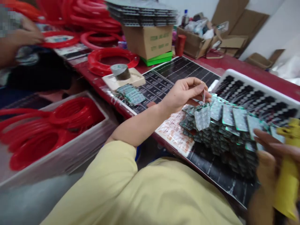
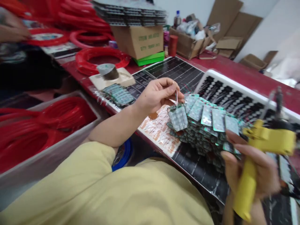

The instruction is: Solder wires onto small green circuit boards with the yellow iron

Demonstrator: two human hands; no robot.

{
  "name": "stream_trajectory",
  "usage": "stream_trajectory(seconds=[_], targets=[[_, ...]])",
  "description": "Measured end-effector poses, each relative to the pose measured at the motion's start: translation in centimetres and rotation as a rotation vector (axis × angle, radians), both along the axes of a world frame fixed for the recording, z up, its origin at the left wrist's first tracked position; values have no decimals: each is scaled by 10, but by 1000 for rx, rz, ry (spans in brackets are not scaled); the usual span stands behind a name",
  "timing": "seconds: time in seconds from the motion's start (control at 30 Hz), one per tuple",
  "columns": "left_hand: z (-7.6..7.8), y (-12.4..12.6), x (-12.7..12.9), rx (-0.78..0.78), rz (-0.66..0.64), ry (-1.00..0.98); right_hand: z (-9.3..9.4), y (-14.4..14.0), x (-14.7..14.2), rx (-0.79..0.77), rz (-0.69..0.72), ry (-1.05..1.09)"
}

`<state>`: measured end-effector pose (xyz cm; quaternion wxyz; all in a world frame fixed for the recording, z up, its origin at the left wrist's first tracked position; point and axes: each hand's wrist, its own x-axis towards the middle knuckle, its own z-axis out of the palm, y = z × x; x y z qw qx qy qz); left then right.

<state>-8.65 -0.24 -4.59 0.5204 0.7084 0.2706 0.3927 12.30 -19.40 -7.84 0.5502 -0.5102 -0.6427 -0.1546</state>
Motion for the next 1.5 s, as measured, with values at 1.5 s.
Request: stream_trajectory(seconds=[1.5], targets=[[8, -112, 128, -412, -659, -317, -2, -70, -2, 141, -346, -262]])
